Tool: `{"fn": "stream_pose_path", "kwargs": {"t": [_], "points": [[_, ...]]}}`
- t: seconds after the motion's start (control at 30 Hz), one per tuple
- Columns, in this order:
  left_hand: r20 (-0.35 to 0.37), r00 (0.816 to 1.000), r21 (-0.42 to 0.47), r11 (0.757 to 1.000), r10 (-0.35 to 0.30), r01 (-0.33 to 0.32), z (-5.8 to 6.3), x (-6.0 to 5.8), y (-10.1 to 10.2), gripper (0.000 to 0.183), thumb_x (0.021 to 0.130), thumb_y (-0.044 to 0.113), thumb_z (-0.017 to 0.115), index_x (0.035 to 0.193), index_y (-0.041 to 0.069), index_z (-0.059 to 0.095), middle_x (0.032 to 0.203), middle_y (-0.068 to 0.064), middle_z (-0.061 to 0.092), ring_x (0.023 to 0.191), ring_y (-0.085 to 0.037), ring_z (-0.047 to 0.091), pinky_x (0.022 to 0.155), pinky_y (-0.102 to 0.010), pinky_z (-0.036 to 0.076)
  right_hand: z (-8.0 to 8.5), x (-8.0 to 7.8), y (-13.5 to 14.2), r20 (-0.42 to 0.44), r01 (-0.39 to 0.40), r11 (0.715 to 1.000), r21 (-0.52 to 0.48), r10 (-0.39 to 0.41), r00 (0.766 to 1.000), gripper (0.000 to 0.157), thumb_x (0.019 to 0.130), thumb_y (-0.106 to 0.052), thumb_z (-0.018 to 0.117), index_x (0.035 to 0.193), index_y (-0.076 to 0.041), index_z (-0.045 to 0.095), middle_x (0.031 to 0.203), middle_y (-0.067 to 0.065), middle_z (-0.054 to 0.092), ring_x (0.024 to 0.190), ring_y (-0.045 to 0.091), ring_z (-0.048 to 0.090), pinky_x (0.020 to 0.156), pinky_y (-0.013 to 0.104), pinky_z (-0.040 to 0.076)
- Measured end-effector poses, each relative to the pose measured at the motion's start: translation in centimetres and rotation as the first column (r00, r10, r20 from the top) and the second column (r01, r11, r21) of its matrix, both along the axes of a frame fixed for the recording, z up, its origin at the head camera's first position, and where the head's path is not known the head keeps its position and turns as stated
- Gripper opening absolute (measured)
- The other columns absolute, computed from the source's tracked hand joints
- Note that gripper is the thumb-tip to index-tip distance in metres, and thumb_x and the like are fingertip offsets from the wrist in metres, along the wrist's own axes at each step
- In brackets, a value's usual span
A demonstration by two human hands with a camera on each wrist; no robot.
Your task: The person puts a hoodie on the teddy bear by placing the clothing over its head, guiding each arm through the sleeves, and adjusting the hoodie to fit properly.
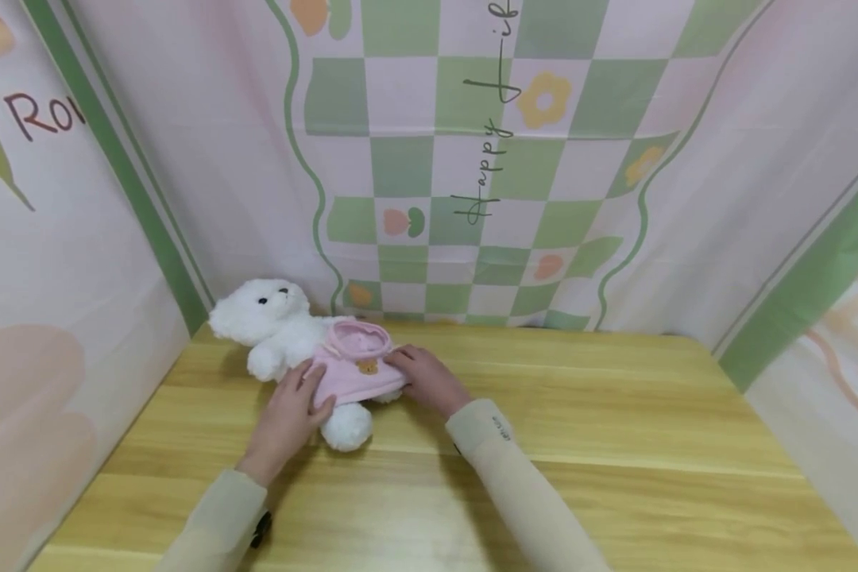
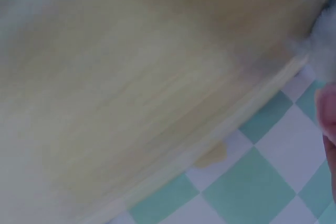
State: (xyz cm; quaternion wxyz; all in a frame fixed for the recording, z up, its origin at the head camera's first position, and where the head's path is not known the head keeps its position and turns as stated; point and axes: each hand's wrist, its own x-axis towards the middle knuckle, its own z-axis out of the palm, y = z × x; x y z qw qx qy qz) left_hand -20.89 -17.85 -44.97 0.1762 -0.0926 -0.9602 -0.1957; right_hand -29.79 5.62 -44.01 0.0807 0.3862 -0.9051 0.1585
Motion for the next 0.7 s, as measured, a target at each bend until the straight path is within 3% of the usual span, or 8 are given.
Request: {"fn": "stream_pose_path", "kwargs": {"t": [0.17, 0.33, 0.53, 0.7], "points": [[0.006, 1.000, 0.010, 1.000, 0.004, -0.005, 0.0, 0.0, 0.3, 0.054, 0.090, 0.027, 0.064, 0.135, 0.000, 0.050, 0.140, -0.026, 0.045, 0.124, -0.044, 0.048, 0.102, -0.056, 0.045, 0.4, 0.6, -0.5, 0.006, 0.056, 0.998, -0.012, -0.056, 0.998, 0.034, 0.083, -0.002, 0.068, 0.116, -0.011, 0.065, 0.111, 0.009, 0.067, 0.103, 0.026, 0.063, 0.093, 0.036, 0.053], [-0.007, 1.000, 0.019, 1.000, -0.022, 0.022, -0.1, -0.1, 0.5, 0.058, 0.089, 0.030, 0.065, 0.135, 0.000, 0.050, 0.140, -0.026, 0.045, 0.124, -0.044, 0.048, 0.101, -0.056, 0.045, 0.4, 1.0, -0.1, -0.086, 0.025, 1.000, -0.005, -0.025, 0.996, 0.028, 0.082, -0.004, 0.070, 0.108, -0.013, 0.069, 0.105, 0.007, 0.070, 0.095, 0.023, 0.066, 0.086, 0.033, 0.055], [0.012, 0.993, 0.024, 0.993, -0.114, 0.114, -0.4, -0.3, 0.8, 0.061, 0.087, 0.033, 0.066, 0.137, 0.002, 0.049, 0.141, -0.024, 0.044, 0.126, -0.043, 0.047, 0.102, -0.055, 0.045, 0.4, 1.9, 1.7, -0.174, -0.020, 1.000, 0.018, 0.022, 0.984, 0.031, 0.072, -0.007, 0.079, 0.101, -0.013, 0.070, 0.099, 0.004, 0.069, 0.088, 0.020, 0.066, 0.079, 0.030, 0.055], [0.070, 0.976, 0.028, 0.978, -0.208, 0.207, -0.5, -1.0, 1.2, 0.062, 0.088, 0.032, 0.065, 0.140, 0.004, 0.046, 0.146, -0.021, 0.039, 0.132, -0.041, 0.042, 0.106, -0.053, 0.041, 0.9, 3.0, 3.2, -0.230, -0.011, 0.997, 0.082, 0.030, 0.973, 0.030, 0.068, -0.009, 0.082, 0.094, -0.014, 0.068, 0.088, 0.003, 0.065, 0.077, 0.020, 0.062, 0.071, 0.030, 0.053]]}}
